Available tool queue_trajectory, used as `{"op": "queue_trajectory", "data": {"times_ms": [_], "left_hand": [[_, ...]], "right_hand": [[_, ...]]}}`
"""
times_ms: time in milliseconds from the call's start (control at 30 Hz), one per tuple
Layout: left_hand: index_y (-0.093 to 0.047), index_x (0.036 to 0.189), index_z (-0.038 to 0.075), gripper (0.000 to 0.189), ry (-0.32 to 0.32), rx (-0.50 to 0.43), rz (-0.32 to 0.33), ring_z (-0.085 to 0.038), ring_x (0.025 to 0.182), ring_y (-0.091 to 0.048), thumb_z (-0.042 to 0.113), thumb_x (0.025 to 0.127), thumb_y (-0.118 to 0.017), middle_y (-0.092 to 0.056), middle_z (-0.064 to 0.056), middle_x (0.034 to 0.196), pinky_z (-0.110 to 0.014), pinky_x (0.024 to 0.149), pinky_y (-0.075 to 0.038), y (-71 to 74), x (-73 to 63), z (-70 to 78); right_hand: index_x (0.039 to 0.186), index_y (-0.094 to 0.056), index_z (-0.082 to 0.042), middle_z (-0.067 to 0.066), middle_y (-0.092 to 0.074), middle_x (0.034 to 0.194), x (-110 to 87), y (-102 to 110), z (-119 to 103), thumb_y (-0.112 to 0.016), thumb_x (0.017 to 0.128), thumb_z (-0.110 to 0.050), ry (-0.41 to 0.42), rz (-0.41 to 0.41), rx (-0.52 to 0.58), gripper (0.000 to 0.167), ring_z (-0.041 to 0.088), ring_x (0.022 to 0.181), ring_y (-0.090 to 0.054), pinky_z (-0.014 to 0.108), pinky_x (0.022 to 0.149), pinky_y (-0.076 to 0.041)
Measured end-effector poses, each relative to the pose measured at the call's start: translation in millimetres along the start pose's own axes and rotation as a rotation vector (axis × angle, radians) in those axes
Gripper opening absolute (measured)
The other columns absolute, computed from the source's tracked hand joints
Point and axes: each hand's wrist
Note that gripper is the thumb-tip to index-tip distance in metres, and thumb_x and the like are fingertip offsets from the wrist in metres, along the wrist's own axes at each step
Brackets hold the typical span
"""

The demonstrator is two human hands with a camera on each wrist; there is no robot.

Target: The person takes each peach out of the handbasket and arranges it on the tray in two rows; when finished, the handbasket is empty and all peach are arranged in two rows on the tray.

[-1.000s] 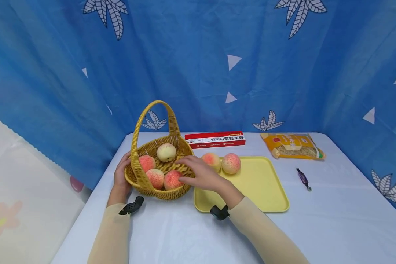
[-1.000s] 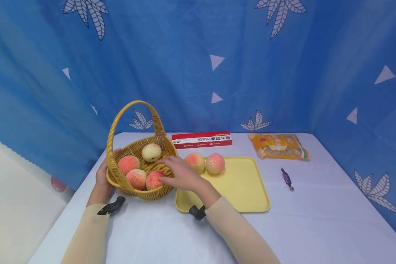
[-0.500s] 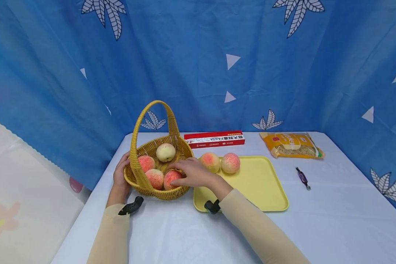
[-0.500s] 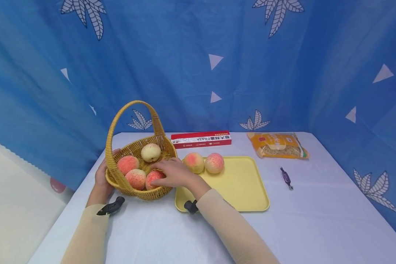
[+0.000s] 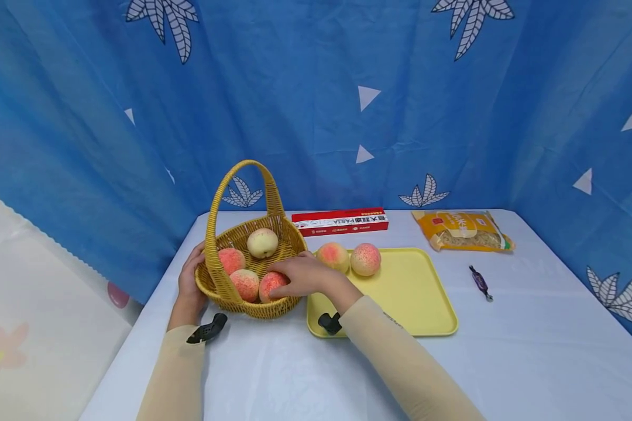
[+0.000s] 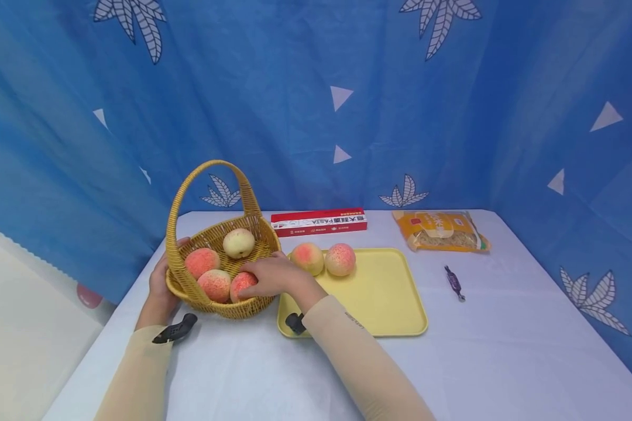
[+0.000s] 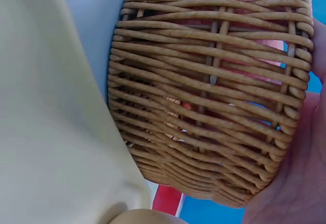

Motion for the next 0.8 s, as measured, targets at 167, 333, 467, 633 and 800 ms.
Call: {"op": "queue_trajectory", "data": {"times_ms": [167, 333, 467, 633, 800], "left_hand": [[-0.053, 0.135, 0.025, 0.036, -0.003, -0.005, -0.019, -0.004, 0.101, -0.058, 0.018, 0.107, -0.031, -0.056, 0.006, 0.129, -0.015, 0.091, -0.050, 0.9, 1.0, -0.7], [-0.054, 0.132, 0.026, 0.035, -0.018, -0.002, -0.032, -0.003, 0.101, -0.058, 0.018, 0.106, -0.031, -0.058, 0.007, 0.127, -0.015, 0.091, -0.050, 2.9, 0.8, -1.6], [-0.054, 0.133, 0.026, 0.035, -0.018, 0.012, -0.019, -0.003, 0.102, -0.058, 0.019, 0.106, -0.034, -0.058, 0.007, 0.128, -0.015, 0.091, -0.049, 3.5, 0.4, -1.4], [-0.051, 0.138, 0.026, 0.037, 0.017, 0.023, 0.004, -0.004, 0.108, -0.056, 0.020, 0.106, -0.034, -0.053, 0.006, 0.136, -0.014, 0.094, -0.048, 2.9, -0.3, -0.7], [-0.049, 0.140, 0.025, 0.038, 0.021, 0.030, 0.003, -0.004, 0.109, -0.055, 0.019, 0.106, -0.031, -0.051, 0.005, 0.137, -0.015, 0.094, -0.048, 1.4, -0.7, -0.1]], "right_hand": [[0.145, -0.052, -0.025, -0.006, -0.061, 0.141, -0.4, -1, -2, -0.060, 0.094, -0.056, -0.024, -0.003, -0.019, 0.061, 0.013, 0.128, -0.059, 0.044, 0.116, -0.029], [0.142, -0.054, -0.026, -0.008, -0.063, 0.138, -2.2, -3, -3, -0.061, 0.093, -0.057, -0.031, 0.015, -0.011, 0.059, 0.012, 0.124, -0.061, 0.043, 0.117, -0.028], [0.141, -0.055, -0.026, -0.008, -0.064, 0.137, -2.0, -6, -2, -0.062, 0.092, -0.056, -0.026, 0.045, -0.006, 0.058, 0.013, 0.124, -0.062, 0.043, 0.116, -0.028], [0.141, -0.054, -0.024, -0.007, -0.064, 0.136, -1.8, -10, 0, -0.063, 0.091, -0.056, -0.022, 0.091, -0.013, 0.059, 0.013, 0.125, -0.061, 0.041, 0.116, -0.029], [0.142, -0.054, -0.022, -0.006, -0.062, 0.138, -3.7, -12, 0, -0.063, 0.091, -0.053, -0.025, 0.126, 0.008, 0.060, 0.014, 0.127, -0.059, 0.041, 0.117, -0.029]]}}
Point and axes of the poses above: each hand's wrist, its own x-axis towards the middle knuckle, its own y-axis out of the back of the hand, z = x × y
